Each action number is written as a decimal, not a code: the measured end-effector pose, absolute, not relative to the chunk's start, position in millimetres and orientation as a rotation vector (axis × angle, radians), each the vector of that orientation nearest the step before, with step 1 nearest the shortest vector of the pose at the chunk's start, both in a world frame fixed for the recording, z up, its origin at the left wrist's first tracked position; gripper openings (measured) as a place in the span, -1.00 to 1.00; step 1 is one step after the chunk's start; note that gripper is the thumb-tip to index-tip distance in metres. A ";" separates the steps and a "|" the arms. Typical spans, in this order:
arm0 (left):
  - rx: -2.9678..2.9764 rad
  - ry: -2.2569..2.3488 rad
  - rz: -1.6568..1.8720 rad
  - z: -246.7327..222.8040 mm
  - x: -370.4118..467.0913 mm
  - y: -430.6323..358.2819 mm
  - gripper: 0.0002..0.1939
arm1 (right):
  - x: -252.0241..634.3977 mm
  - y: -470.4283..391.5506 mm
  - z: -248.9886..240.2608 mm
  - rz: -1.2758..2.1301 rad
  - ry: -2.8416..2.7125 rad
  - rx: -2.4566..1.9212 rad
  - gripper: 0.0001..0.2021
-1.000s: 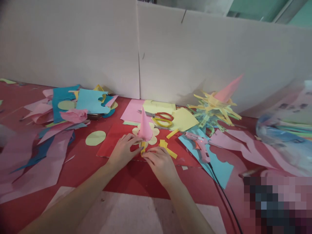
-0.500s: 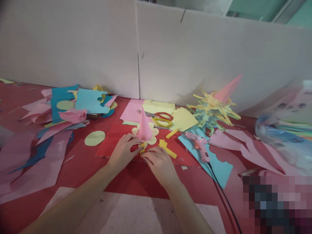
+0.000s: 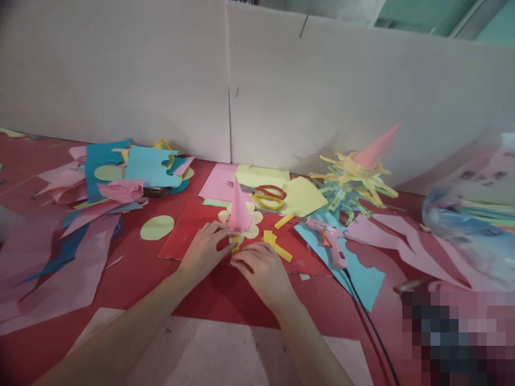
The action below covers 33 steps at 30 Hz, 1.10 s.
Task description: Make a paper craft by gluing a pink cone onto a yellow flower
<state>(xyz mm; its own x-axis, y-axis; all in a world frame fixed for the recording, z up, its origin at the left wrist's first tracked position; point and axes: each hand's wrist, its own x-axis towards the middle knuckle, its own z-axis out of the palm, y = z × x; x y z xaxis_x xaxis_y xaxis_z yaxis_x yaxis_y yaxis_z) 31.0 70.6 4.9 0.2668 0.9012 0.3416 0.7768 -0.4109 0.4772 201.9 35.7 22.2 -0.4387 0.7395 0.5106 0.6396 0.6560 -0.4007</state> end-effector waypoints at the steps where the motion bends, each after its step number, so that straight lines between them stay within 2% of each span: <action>1: 2.320 1.564 0.845 4.8 31.0 70.8 -0.77 | 201.7 35.0 23.0 0.204 -2.190 -1.080 -0.89; 12: 2.210 1.556 0.852 13.3 31.4 69.4 -0.82 | 201.3 36.9 20.5 0.168 -2.102 -1.230 -0.84; 19: 2.195 1.557 0.867 8.8 28.0 71.2 -0.74 | 197.0 36.1 21.0 0.221 -2.249 -1.237 -0.69; 27: 2.219 1.561 0.848 11.1 29.4 71.8 -0.77 | 191.2 36.6 20.3 0.156 -2.316 -1.302 -0.81; 33: 2.225 1.573 0.828 11.5 30.1 72.3 -0.74 | 189.8 34.5 23.3 0.157 -2.341 -1.340 -0.81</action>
<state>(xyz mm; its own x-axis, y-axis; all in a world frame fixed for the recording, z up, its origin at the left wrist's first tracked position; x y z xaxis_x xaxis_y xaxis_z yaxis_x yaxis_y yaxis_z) 30.1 72.3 11.5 0.2374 0.9289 0.2844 0.7605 -0.3599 0.5405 189.8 34.5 23.3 -0.4364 0.8433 0.3136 0.7939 0.5250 -0.3069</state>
